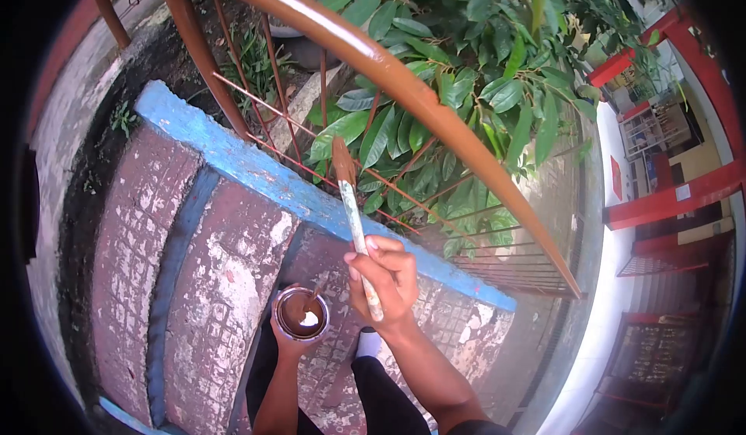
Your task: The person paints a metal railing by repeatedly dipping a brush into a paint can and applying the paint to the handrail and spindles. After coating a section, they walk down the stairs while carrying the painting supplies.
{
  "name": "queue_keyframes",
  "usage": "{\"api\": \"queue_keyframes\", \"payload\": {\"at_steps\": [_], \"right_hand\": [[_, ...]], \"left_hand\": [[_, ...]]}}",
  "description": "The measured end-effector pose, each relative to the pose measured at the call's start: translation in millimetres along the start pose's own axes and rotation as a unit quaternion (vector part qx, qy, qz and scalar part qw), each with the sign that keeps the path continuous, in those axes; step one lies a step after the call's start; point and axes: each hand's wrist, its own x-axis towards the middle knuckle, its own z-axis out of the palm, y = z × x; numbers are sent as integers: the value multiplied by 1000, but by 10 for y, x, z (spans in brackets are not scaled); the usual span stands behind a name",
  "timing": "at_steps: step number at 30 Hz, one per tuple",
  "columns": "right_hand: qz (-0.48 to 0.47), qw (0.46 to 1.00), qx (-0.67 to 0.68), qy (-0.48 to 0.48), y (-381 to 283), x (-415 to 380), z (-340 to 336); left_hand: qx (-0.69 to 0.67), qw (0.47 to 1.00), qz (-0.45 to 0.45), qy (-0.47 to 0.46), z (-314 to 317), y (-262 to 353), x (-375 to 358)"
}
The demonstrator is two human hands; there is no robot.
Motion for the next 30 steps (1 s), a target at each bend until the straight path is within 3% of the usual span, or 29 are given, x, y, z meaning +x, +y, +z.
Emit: {"api": "queue_keyframes", "payload": {"at_steps": [2, 4, 8, 10, 11, 13, 17, 19, 25, 30], "right_hand": [[23, 1000, -11, -11, -121, 3, -474], [36, 998, -43, -37, -259, -1, -1064], [97, 989, -100, -48, -615, -3, -2042], [191, 971, -107, -98, -939, 14, -2476], [191, 972, -103, -89, -1041, -32, -2682], [281, 932, -113, -198, -1205, -238, -3049], [351, 887, -137, -267, -1587, -641, -3588], [366, 882, -148, -257, -1703, -912, -3792], [423, 851, -227, -213, -2048, -1020, -4143], [432, 855, -227, -175, -2024, -965, -4297]], "left_hand": [[0, 1000, 2, 1, 129, 424, -6], [70, 995, 70, -17, 113, 669, -22], [53, 998, 1, 17, 229, 1365, -264], [67, 997, 31, 4, 310, 1867, -295], [62, 997, 41, 0, 339, 2085, -349], [88, 995, 51, 12, 375, 2514, -528], [106, 993, 42, -19, 370, 3040, -772], [115, 987, 103, -45, 458, 3401, -940], [77, 993, 80, -45, 426, 3377, -1346], [62, 995, 54, -57, 450, 3360, -1512]]}}
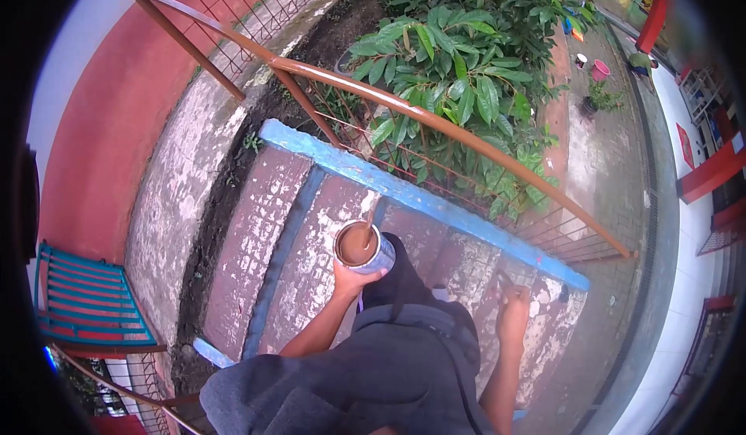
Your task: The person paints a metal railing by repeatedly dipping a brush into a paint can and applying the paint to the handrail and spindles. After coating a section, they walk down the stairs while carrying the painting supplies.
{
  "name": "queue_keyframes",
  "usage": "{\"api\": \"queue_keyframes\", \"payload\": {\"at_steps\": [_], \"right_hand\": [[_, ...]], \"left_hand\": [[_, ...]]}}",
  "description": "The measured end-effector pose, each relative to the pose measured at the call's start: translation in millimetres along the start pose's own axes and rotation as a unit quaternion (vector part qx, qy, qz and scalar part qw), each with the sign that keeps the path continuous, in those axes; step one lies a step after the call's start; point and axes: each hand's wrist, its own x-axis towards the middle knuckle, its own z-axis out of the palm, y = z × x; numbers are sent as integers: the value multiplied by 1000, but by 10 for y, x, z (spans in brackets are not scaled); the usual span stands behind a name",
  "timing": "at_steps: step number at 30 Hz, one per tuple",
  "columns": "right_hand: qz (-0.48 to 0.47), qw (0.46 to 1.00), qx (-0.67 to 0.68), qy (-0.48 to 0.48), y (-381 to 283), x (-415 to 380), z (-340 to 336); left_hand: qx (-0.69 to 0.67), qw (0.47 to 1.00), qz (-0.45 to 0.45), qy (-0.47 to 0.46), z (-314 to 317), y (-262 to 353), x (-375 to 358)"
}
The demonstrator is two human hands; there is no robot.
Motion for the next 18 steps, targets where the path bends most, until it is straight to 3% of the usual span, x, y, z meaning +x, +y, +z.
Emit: {"api": "queue_keyframes", "payload": {"at_steps": [2, 5, 6, 8, 14, 18], "right_hand": [[16, 1000, -3, 20, -110, 27, -93], [11, 999, -32, 43, 82, -25, -123], [-9, 998, -44, 51, 165, -42, -135], [26, 997, -52, 51, 260, -95, -148], [82, 995, -28, 46, 447, -442, -196], [105, 991, -32, 79, 555, -715, -248]], "left_hand": [[-30, 999, -11, -36, 30, 44, 23], [25, 999, 18, -12, 103, 51, -34], [-12, 998, -34, -43, 116, -19, -35], [-10, 998, -54, -34, 180, -84, -103], [34, 997, -68, -32, 347, -107, -354], [53, 994, -29, -93, 405, -168, -406]]}}
